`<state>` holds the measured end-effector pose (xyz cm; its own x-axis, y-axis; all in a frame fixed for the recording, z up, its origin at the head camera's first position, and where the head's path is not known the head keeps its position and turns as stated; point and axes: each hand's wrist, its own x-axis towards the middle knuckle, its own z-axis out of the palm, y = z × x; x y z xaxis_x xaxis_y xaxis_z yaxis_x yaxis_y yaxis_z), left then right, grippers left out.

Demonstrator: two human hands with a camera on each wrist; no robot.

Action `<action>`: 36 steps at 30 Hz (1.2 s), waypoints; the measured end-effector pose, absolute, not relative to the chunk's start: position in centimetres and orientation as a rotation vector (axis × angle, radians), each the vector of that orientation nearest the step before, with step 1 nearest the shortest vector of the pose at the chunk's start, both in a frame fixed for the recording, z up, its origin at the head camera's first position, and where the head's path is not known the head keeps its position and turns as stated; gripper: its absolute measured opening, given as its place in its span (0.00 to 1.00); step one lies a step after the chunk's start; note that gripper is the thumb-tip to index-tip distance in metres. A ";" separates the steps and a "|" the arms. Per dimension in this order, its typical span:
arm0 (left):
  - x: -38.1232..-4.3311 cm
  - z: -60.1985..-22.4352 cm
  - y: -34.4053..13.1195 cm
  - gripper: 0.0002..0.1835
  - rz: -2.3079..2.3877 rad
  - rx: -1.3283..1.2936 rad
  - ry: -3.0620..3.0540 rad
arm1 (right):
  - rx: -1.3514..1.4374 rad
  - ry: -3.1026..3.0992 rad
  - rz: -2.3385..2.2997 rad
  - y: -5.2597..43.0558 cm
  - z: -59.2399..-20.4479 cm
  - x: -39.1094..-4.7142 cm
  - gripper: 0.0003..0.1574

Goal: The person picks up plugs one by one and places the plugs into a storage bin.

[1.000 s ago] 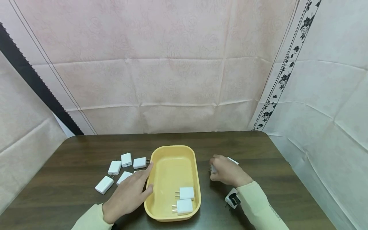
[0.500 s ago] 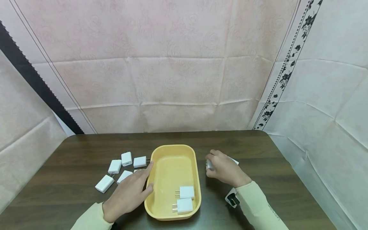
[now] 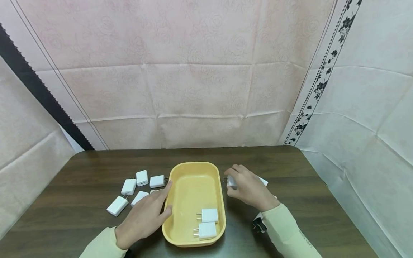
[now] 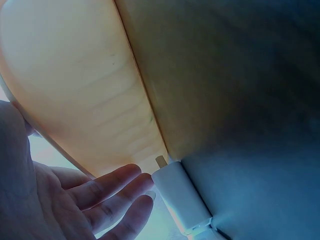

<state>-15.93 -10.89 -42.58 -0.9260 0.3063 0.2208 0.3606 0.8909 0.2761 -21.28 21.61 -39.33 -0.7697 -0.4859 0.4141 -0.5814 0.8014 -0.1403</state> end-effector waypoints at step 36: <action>-16.0 -42.6 -10.9 0.36 -0.463 -0.512 -2.902 | 0.965 -2.501 0.449 18.4 -38.4 -19.9 0.18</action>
<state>-15.96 -10.88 -42.59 -0.9287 0.3076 0.2071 0.3567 0.8935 0.2727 -19.87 18.38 -38.44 -0.6706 -0.5568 0.4902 -0.6926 0.7066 -0.1449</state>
